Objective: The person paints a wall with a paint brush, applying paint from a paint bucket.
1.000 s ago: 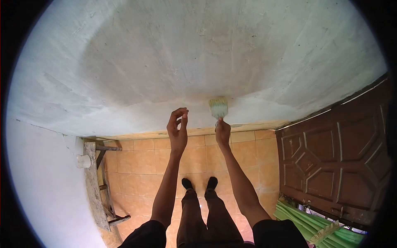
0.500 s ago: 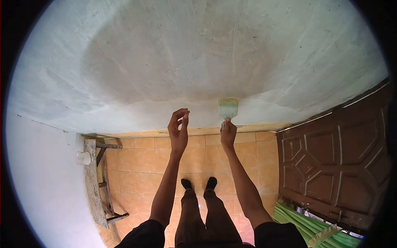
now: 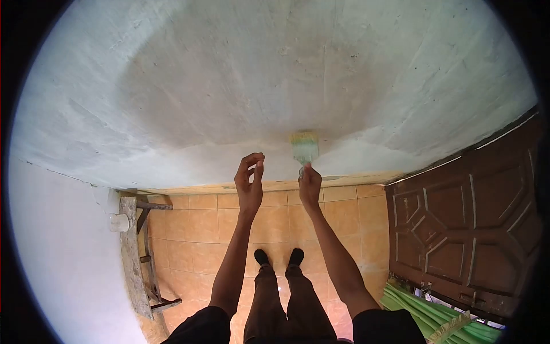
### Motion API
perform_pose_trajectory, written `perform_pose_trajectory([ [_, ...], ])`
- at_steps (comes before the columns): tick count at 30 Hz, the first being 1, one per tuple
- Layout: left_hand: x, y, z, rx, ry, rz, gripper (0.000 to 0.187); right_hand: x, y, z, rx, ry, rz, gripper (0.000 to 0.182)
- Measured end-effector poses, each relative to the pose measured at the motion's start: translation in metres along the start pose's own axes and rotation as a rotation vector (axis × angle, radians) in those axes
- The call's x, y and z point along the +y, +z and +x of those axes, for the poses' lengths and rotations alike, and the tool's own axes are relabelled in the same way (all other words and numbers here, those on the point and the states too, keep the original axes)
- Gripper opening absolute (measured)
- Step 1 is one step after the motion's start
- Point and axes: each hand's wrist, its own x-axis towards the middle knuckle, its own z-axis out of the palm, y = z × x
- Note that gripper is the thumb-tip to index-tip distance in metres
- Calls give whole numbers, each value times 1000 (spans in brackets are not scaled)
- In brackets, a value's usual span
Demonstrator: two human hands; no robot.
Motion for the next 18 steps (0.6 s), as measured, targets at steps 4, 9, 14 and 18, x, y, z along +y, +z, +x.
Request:
perform_pose_trajectory([
  [4, 2, -9, -9, 14, -20, 22, 21, -85, 11, -9, 40, -90, 127, 38],
  [9, 8, -16, -19, -1, -34, -102, 20, -182, 25, 13, 7, -392, 106, 36],
  [14, 45, -21, -8, -18, -1, -113, 19, -210, 30, 12, -71, -323, 237, 27],
  [18, 67, -27, 6, -18, 59, -141, 18, -220, 34, 7, -74, -230, 244, 24],
])
